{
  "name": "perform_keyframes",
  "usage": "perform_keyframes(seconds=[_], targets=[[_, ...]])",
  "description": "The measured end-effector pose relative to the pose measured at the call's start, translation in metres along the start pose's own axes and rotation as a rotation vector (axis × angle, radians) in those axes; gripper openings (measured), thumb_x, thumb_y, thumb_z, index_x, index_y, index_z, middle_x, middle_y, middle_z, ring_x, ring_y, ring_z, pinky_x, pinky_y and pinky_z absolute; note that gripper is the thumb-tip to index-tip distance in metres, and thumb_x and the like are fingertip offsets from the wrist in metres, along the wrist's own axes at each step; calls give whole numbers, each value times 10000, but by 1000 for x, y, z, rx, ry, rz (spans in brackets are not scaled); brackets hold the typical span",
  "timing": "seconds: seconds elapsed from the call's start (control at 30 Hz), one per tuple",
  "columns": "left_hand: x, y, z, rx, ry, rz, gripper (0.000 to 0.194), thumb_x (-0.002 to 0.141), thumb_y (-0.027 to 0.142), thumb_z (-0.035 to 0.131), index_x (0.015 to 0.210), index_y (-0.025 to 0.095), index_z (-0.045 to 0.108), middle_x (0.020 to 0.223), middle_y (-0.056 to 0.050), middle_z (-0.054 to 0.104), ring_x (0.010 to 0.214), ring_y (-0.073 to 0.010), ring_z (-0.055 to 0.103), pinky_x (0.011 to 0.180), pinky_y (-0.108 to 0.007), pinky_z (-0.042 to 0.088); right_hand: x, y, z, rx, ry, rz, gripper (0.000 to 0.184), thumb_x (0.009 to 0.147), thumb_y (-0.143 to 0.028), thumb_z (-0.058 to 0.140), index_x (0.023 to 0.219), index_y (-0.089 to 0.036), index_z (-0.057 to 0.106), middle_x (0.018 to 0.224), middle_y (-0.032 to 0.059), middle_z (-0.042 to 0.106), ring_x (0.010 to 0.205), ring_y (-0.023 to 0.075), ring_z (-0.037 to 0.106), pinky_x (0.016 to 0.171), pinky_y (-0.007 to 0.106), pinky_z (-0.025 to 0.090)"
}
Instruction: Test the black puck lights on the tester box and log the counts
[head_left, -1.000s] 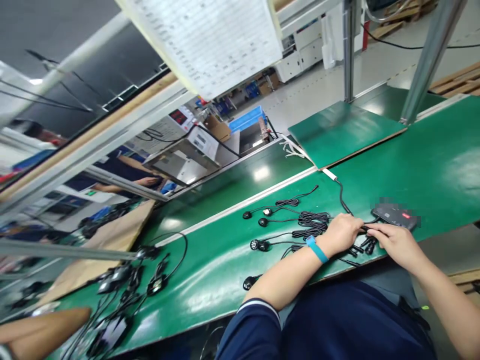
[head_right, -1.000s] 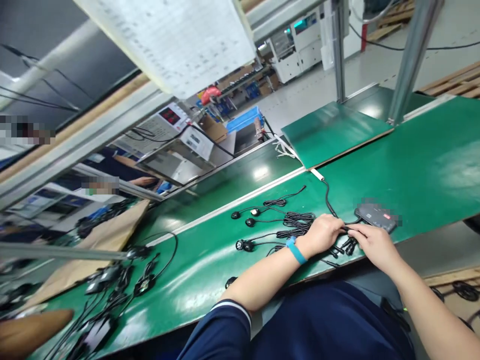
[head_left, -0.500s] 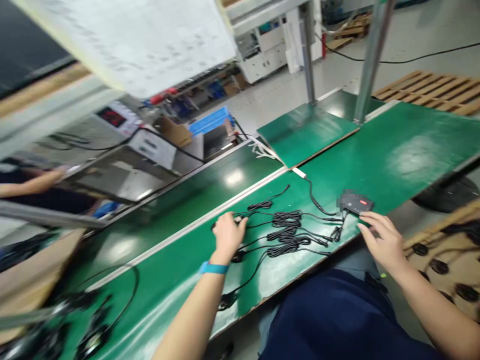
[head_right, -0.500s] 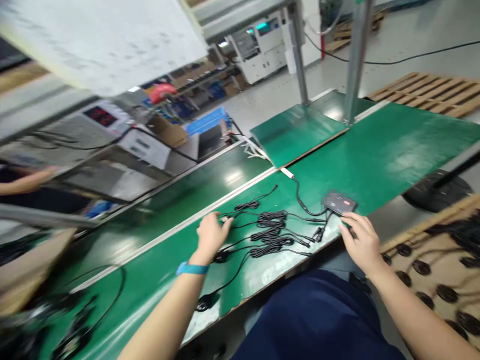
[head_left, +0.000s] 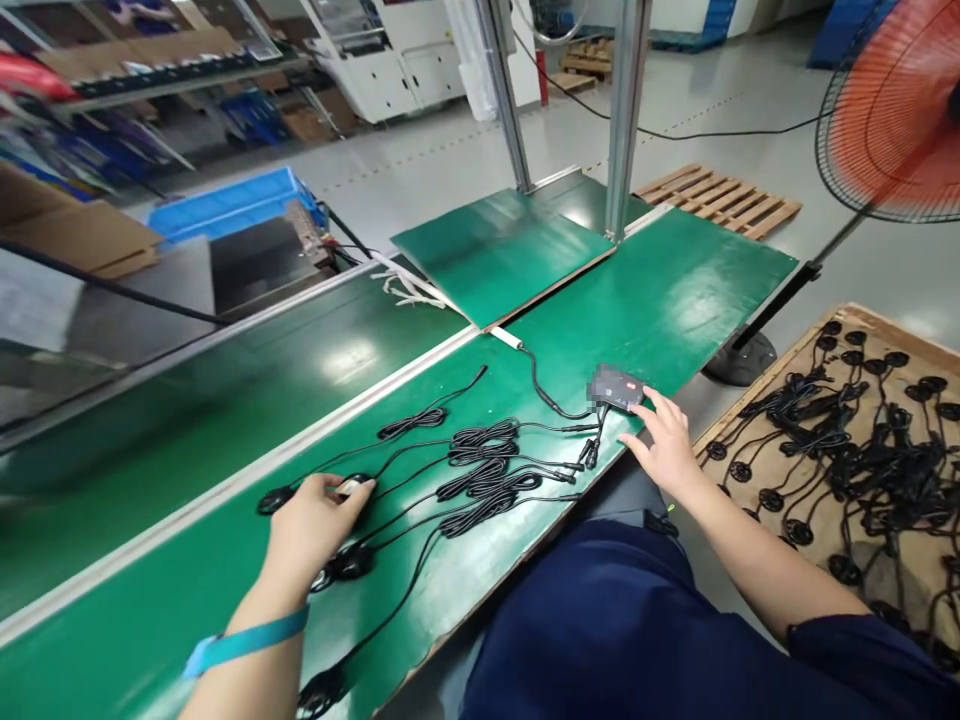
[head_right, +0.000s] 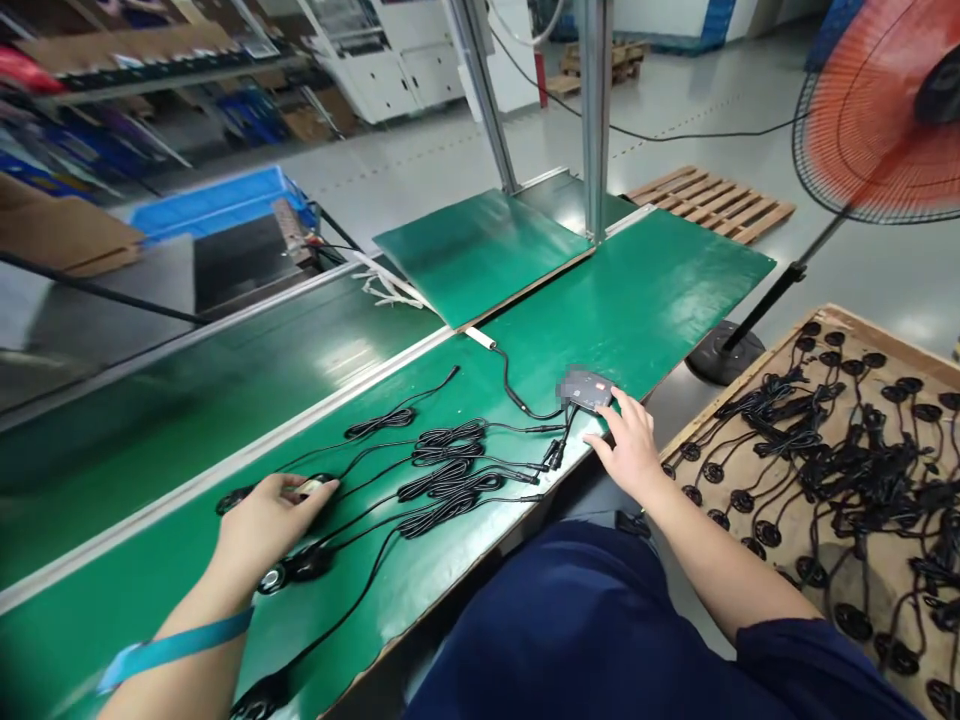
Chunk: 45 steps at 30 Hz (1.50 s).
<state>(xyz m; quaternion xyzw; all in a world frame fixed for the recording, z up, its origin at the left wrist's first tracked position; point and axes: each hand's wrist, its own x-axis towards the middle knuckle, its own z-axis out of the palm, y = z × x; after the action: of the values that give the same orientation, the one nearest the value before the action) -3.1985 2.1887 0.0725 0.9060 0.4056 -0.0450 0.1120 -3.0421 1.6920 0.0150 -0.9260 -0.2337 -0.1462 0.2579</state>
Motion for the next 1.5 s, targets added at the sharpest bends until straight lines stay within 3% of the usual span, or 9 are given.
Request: perform_keyframes(seconds=[0.23, 0.5, 0.8, 1.3, 1.5], targets=[[-18, -6, 4, -100, 39, -2, 412, 729, 590, 615, 912, 226, 559, 834, -59, 700, 802, -260, 668, 742, -341, 480, 2, -4, -2, -34, -18, -16, 435, 919, -431, 629, 1308, -236, 627, 1546, 154, 477, 1340, 370, 496, 1054, 548, 432], [-30, -4, 6, -196, 95, -3, 354, 761, 521, 646, 921, 219, 554, 757, -23, 659, 723, -213, 633, 688, -311, 449, 4, -3, 1, -31, -21, -17, 460, 929, -459, 614, 1329, -233, 617, 1551, 152, 471, 1363, 389, 468, 1072, 546, 398], [-25, -10, 18, -252, 178, -24, 337, 744, 481, 672, 919, 207, 583, 863, -59, 702, 805, -224, 650, 771, -325, 476, 4, -1, 3, -12, -16, -20, 488, 925, -474, 621, 1356, -245, 599, 1568, 142, 455, 1344, 391, 488, 1067, 548, 395], [-28, -16, 20, -314, 182, 24, 292, 758, 468, 687, 858, 210, 593, 789, -40, 679, 706, -198, 612, 694, -305, 456, 6, -2, 3, -12, 23, -38, 432, 933, -476, 604, 1293, -239, 631, 1532, 145, 497, 1315, 382, 522, 1047, 537, 413], [-28, -13, 14, -297, 171, 76, 314, 887, 515, 554, 816, 212, 590, 777, -52, 671, 736, -215, 618, 731, -331, 453, 4, -1, 4, -25, 33, -36, 453, 947, -504, 570, 1316, -245, 618, 1545, 134, 489, 1313, 383, 529, 1040, 540, 413]])
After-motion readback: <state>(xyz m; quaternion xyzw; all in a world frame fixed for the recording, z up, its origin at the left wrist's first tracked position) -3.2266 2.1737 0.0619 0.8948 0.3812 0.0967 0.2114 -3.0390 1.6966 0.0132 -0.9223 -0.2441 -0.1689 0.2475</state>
